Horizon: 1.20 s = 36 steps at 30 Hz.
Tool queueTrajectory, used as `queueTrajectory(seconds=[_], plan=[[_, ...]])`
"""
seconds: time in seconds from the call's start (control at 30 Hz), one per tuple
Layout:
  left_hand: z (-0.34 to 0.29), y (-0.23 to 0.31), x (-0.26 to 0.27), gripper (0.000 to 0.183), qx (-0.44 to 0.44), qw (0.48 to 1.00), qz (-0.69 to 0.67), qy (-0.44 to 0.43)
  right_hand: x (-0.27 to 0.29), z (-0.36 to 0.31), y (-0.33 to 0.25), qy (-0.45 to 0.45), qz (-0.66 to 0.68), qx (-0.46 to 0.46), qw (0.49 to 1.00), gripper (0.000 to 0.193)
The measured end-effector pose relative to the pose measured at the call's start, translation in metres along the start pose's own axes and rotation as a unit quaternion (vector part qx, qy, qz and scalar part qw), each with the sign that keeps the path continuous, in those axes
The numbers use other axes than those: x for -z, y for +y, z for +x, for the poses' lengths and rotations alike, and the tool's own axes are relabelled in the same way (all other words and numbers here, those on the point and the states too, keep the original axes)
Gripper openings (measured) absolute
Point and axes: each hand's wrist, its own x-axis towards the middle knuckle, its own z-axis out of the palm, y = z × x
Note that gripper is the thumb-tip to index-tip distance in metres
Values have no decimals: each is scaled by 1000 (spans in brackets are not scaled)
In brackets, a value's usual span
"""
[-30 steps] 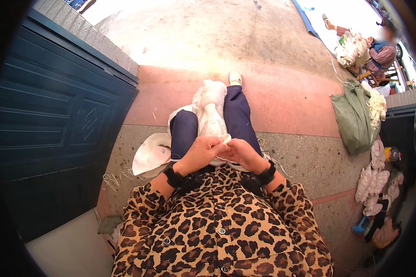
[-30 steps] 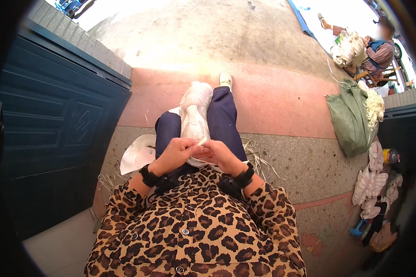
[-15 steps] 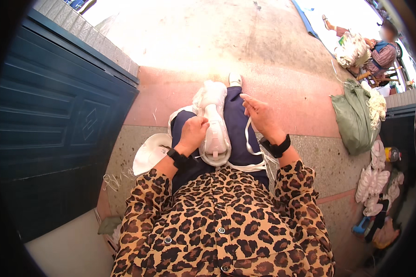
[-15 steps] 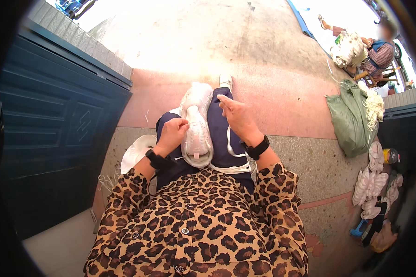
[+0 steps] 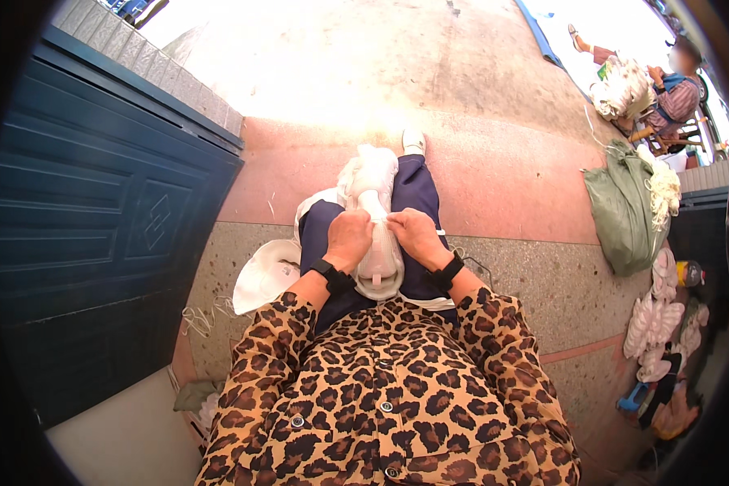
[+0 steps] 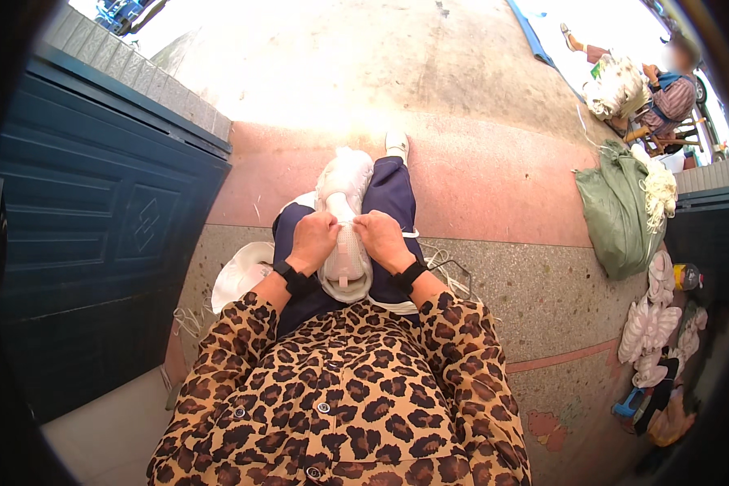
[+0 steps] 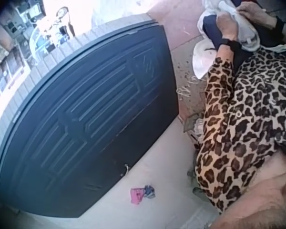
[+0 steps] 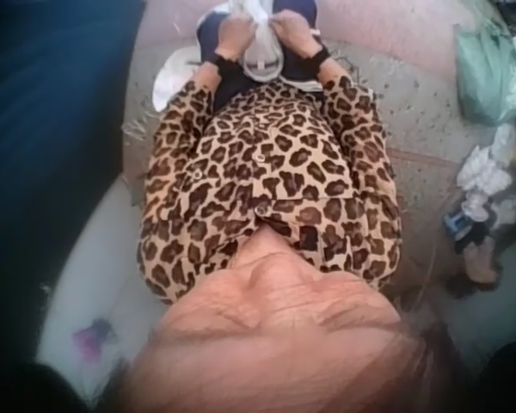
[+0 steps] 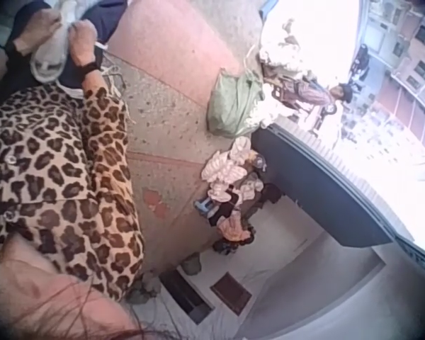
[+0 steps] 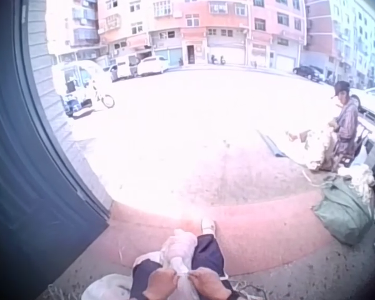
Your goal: Lacing a white shoe component manually.
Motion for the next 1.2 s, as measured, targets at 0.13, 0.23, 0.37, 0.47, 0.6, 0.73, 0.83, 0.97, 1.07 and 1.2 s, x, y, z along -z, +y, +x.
queueTrajectory(seconds=[0.13, 0.23, 0.37, 0.47, 0.6, 0.73, 0.83, 0.97, 1.07, 1.2], plan=[[1, -5, -2, 13, 48, 996, -80, 14, -3, 4, -1, -4, -4, -4, 1000, 15], [5, -7, -3, 13, 86, 989, -124, 4, -3, 6, -3, 5, -23, 1, 1000, 14], [6, -9, -2, 16, 129, 977, -167, -16, -6, 9, -8, 18, -36, 9, 999, 15], [6, -9, -1, 17, 127, 977, -169, -18, -7, 9, -6, 17, -38, 11, 999, 16], [5, -11, -3, 18, 127, 977, -171, -10, -11, 15, -3, -19, -12, 17, 1000, 16], [4, -8, 0, 19, 125, 977, -173, -11, -15, 17, -6, -25, -24, -8, 999, 17], [-3, -16, -2, 20, 114, 975, -192, -6, -13, 14, -13, -19, -41, 4, 999, 13], [-16, -23, 0, 24, 47, 978, -204, 18, -15, 12, -9, 3, -13, 29, 999, 15], [-15, -19, -1, 25, -1, 991, -131, 34, -21, 18, -10, 16, 18, 65, 998, 18], [-12, -15, 0, 17, -54, 994, -70, 70, -18, 17, -13, 9, 7, 103, 995, 21]])
